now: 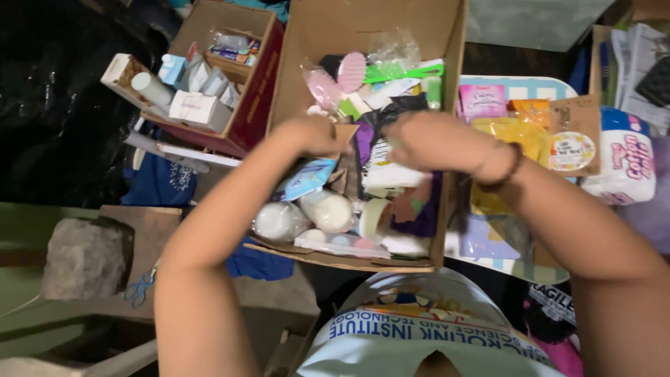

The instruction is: The person sorts through a cardboard box filled with assorted items, picking up and placing down objects such as bottles, packets, a yellow mesh bag, and small cardboard pieces. Items are moved between the box and a nearby tray.

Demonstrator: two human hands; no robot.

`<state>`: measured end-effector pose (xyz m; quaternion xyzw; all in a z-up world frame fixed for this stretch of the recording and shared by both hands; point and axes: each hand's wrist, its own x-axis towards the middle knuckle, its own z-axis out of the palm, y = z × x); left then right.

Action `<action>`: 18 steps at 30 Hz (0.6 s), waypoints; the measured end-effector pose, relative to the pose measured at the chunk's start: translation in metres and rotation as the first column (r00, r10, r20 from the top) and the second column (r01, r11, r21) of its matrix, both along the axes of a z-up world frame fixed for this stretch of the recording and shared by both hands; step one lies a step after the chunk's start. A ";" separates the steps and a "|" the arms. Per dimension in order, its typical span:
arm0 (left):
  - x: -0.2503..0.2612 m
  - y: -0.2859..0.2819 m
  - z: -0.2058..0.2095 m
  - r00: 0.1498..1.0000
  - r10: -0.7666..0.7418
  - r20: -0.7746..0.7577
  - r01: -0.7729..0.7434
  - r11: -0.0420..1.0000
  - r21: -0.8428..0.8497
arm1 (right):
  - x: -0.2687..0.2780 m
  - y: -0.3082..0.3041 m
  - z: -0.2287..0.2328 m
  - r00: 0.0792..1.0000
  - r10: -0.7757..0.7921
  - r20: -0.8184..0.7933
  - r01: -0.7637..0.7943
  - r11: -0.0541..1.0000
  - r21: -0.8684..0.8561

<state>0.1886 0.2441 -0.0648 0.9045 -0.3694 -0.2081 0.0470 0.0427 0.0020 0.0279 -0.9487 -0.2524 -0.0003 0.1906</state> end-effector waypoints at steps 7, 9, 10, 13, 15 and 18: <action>-0.011 0.013 0.033 0.939 0.163 0.303 -0.154 0.987 -0.053 | 0.023 0.030 -0.007 0.990 -0.092 -0.108 0.068 0.977 -0.204; -0.019 0.022 0.074 0.949 0.192 0.252 -0.139 0.967 -0.212 | 0.028 0.024 -0.009 0.986 -0.113 -0.119 0.103 0.991 -0.087; -0.023 0.025 0.095 0.958 0.205 0.198 -0.122 0.923 -0.366 | 0.030 0.020 -0.010 0.981 -0.139 -0.133 0.144 0.989 0.031; -0.042 0.019 0.125 0.973 0.156 -0.169 -0.228 0.768 -0.598 | 0.016 0.013 -0.001 0.995 -0.089 0.038 0.076 0.962 0.264; -0.050 0.010 0.133 0.942 0.106 -0.317 -0.289 0.736 -0.612 | -0.003 0.008 0.006 0.986 -0.079 0.143 0.033 0.953 0.301; -0.057 -0.008 0.140 0.888 -0.062 -0.456 -0.304 0.666 -0.681 | -0.030 -0.004 0.014 0.961 -0.118 0.250 0.004 0.911 0.413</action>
